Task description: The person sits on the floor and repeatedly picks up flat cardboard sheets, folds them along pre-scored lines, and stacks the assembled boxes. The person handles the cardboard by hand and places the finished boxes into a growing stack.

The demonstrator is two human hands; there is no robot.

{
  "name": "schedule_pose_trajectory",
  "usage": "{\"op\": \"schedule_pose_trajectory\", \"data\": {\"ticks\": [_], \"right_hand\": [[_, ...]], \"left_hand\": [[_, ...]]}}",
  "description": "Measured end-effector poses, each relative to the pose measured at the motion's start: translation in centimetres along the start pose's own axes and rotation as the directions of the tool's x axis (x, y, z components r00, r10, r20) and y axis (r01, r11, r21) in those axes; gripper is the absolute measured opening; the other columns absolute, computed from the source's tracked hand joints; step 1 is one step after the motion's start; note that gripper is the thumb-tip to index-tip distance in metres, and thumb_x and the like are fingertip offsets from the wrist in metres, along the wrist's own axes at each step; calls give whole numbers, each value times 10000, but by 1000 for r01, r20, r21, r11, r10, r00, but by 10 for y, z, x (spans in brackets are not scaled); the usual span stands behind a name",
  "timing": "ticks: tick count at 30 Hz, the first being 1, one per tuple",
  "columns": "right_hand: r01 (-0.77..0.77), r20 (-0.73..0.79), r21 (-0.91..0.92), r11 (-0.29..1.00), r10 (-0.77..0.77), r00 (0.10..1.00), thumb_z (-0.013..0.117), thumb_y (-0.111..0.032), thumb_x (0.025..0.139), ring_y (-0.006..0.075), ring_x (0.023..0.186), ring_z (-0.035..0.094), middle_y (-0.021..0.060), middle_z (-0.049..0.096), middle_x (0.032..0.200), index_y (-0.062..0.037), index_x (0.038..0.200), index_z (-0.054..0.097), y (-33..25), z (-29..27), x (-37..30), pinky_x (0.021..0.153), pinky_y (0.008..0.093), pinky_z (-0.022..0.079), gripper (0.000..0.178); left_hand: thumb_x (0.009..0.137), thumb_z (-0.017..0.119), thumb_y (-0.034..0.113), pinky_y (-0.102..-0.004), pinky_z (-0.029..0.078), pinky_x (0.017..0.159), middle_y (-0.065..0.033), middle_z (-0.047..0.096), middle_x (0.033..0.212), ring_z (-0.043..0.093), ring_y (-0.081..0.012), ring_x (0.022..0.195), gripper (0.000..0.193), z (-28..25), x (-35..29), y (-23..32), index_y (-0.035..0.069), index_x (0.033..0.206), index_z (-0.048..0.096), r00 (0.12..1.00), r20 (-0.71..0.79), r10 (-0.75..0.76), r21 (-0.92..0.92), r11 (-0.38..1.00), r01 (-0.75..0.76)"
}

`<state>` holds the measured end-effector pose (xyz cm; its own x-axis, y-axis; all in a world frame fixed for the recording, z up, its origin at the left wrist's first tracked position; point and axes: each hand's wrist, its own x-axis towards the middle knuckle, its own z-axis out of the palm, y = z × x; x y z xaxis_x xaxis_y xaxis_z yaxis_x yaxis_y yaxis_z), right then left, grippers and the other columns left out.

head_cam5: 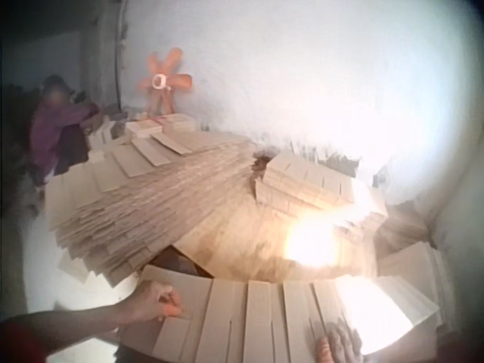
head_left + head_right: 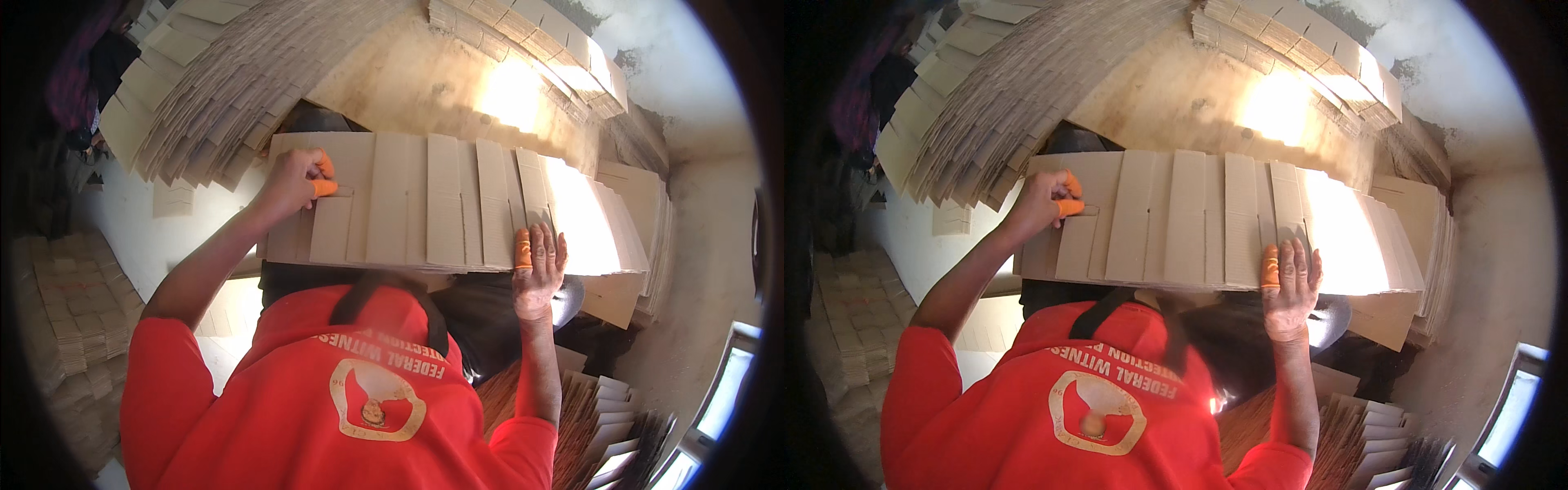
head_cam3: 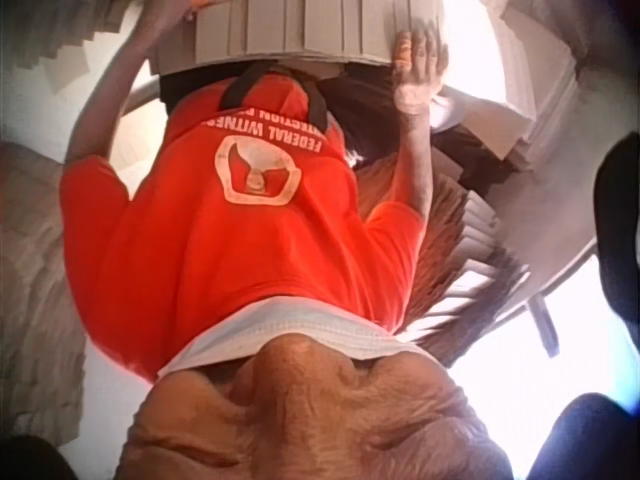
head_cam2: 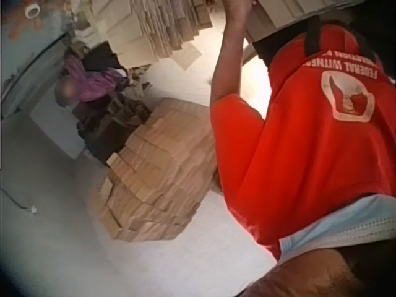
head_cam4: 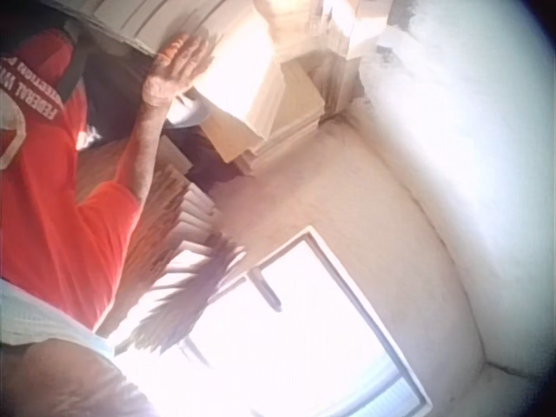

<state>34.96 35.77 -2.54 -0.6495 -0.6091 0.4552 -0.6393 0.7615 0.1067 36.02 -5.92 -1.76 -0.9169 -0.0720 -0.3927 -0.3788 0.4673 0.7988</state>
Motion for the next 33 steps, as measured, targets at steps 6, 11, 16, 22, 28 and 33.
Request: {"op": "schedule_pose_trajectory", "data": {"ticks": [6, 11, 16, 22, 28, 33], "right_hand": [[0, 40, -46, 999, 2, 999, 703, -26, 766, 352, 1235, 562, 167, 585, 1279, -46, 1134, 653, 5, 36, -23, 1090, 581, 359, 372], [40, 170, -48, 998, -32, 985, 716, -98, 717, 368, 1297, 499, 202, 552, 1309, -45, 1077, 681, 6, 35, -25, 1058, 597, 395, 365], [43, 202, 18, 999, -46, 978, 622, -89, 789, 426, 1312, 460, 252, 488, 1368, 15, 1211, 596, 6, 42, -32, 1071, 597, 382, 436], [23, 287, -109, 994, 9, 958, 583, -87, 830, 433, 1368, 390, 252, 399, 1457, 23, 1385, 472, 0, 52, -40, 1109, 556, 348, 577], [11, 310, -92, 996, 18, 951, 577, -91, 828, 446, 1394, 349, 248, 360, 1496, 27, 1404, 457, -1, 53, -40, 1118, 553, 334, 601], [-42, 364, -78, 996, 67, 929, 568, -86, 828, 438, 1404, 336, 244, 335, 1512, 25, 1414, 449, -4, 50, -38, 1124, 553, 327, 608]], "left_hand": [[810, 705, 52, -321, 459, 570, -84, 614, 688, 582, -144, 623, 137, 10, 3, -12, -9, 794, 584, 972, 41, 231, 207, 950, -235], [779, 717, 89, -359, 464, 614, -120, 601, 652, 591, -212, 634, 182, 16, 4, -2, -11, 725, 575, 978, 56, 200, 358, 910, -207], [809, 755, 140, -360, 494, 649, -132, 653, 724, 639, -226, 676, 218, 10, 1, 4, -7, 831, 596, 986, -1, 167, 444, 883, -150], [803, 794, 200, -318, 509, 734, -146, 678, 799, 650, -203, 742, 472, 19, -45, 6, -18, 1126, 528, 991, -131, 27, 290, 957, 12], [793, 757, 86, -244, 494, 741, -33, 614, 855, 596, -109, 793, 538, 39, -54, -3, -19, 1246, 486, 974, -208, -93, -280, 960, 32], [889, 675, 119, -284, 536, 717, -41, 608, 853, 608, -110, 775, 343, 45, -43, -14, 1, 1181, 540, 954, -219, -206, -718, 695, -15]]}}
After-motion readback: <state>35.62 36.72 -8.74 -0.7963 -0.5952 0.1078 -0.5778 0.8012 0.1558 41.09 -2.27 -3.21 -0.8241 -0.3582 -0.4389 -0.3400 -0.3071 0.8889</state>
